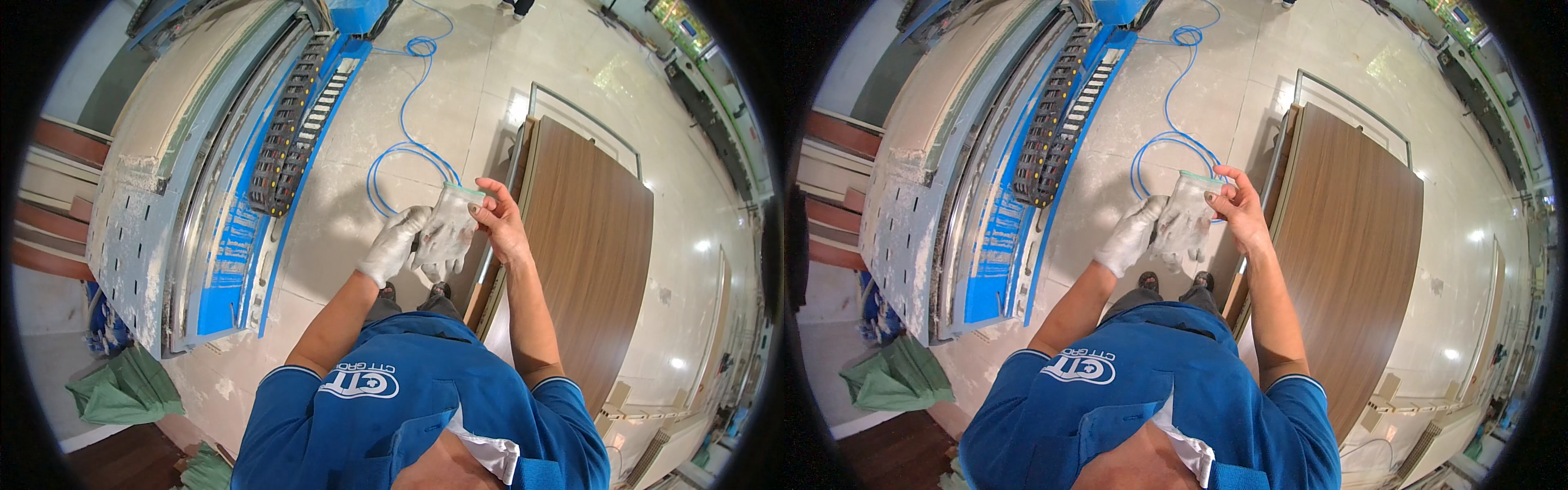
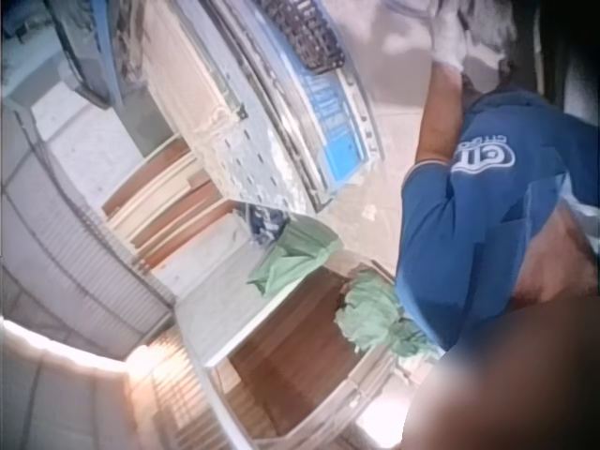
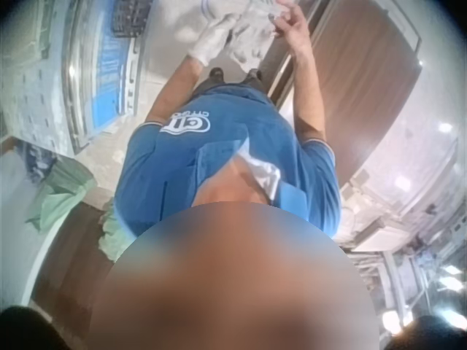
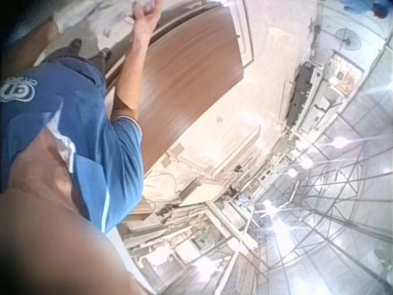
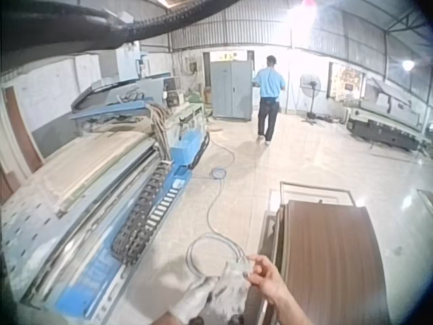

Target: The person puts on gloves and uses a blue air hose with a nozzle to blow dust and debris off a large industrial machine. They systematically clean the top surface, sides, and control panel area of the equipment.

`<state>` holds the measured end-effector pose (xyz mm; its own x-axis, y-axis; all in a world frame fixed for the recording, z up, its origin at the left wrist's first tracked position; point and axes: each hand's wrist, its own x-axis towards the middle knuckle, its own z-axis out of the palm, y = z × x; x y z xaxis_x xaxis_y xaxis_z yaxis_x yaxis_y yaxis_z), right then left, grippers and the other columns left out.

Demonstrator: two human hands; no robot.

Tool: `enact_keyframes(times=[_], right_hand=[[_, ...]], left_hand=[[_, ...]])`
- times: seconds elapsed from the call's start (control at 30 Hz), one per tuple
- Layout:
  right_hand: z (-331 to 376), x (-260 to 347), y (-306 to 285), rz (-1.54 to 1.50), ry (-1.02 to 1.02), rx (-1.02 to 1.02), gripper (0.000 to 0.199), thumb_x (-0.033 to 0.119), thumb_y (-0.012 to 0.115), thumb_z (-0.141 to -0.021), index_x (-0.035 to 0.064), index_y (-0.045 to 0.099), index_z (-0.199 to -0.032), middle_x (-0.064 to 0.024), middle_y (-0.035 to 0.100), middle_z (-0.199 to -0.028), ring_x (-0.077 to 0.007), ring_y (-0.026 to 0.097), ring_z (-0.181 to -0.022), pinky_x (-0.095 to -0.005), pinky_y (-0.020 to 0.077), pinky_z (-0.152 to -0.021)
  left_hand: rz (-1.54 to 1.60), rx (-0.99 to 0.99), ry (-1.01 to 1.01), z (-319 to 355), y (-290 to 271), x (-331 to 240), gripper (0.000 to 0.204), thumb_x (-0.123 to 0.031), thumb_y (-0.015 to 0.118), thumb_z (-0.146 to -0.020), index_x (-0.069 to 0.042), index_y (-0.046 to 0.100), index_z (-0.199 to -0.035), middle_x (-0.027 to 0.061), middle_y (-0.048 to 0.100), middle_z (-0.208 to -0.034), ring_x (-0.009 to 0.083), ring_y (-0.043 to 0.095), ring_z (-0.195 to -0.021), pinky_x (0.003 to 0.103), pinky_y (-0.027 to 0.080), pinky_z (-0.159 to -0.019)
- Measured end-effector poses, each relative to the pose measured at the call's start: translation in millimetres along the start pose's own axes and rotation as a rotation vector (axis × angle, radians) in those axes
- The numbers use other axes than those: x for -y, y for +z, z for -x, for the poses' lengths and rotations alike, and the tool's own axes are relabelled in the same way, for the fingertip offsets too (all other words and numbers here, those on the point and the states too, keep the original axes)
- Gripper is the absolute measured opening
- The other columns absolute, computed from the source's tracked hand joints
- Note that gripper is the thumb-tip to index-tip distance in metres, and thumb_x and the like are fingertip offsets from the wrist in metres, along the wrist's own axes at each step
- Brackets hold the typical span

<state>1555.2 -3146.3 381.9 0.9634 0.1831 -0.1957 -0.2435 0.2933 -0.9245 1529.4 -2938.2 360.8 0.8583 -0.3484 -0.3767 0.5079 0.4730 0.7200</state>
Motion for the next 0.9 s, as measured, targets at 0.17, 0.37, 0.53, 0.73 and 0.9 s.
enact_keyframes(times=[0.17,0.37,0.53,0.73,0.9], right_hand=[[1,0,-8,-0.014,0.020,-0.013,0.039,0.002,0.065,-0.082,0.0087,0.052,-0.119,0.0046,0.061,-0.078,-0.0044,0.053,-0.069,-0.0217,0.0422,-0.062],[4,0,-3,0.014,-0.006,0.025,0.030,0.000,0.064,-0.082,0.0056,0.057,-0.110,0.0033,0.061,-0.078,-0.0051,0.054,-0.069,-0.0207,0.0436,-0.062],[6,-5,-8,0.023,-0.047,-0.006,0.024,-0.001,0.064,-0.082,0.0055,0.057,-0.104,0.0025,0.060,-0.077,-0.0055,0.054,-0.067,-0.0207,0.0447,-0.060],[13,-15,-8,0.175,-0.122,0.006,0.021,-0.007,0.061,-0.079,0.0067,0.056,-0.094,0.0022,0.058,-0.077,-0.0059,0.054,-0.068,-0.0220,0.0466,-0.061],[26,-28,4,0.543,-0.187,0.110,0.018,-0.005,0.066,-0.072,0.0066,0.063,-0.086,0.0039,0.057,-0.073,-0.0032,0.048,-0.062,-0.0202,0.0412,-0.055]], left_hand=[[-0.288,0.069,0.058,12,-6,-6,0.022,-0.014,0.061,-0.090,-0.003,0.061,-0.108,0.0030,0.063,-0.100,0.0113,0.059,-0.091,0.023,0.047,-0.081],[-0.303,-0.009,0.029,15,-3,-10,0.022,-0.015,0.061,-0.090,-0.002,0.062,-0.108,0.0024,0.063,-0.100,0.0095,0.059,-0.087,0.021,0.047,-0.076],[-0.262,-0.181,0.151,18,-2,-6,0.027,-0.025,0.062,-0.090,-0.001,0.062,-0.103,0.0006,0.062,-0.092,0.0077,0.056,-0.080,0.019,0.045,-0.068],[-0.501,-0.271,0.160,19,9,0,0.028,-0.035,0.064,-0.088,-0.007,0.065,-0.090,-0.0051,0.054,-0.074,0.0041,0.048,-0.064,0.020,0.039,-0.057],[-0.401,-0.193,0.149,1,25,7,0.026,-0.031,0.063,-0.089,-0.007,0.061,-0.079,-0.0035,0.051,-0.063,0.0038,0.043,-0.052,0.020,0.033,-0.047]])
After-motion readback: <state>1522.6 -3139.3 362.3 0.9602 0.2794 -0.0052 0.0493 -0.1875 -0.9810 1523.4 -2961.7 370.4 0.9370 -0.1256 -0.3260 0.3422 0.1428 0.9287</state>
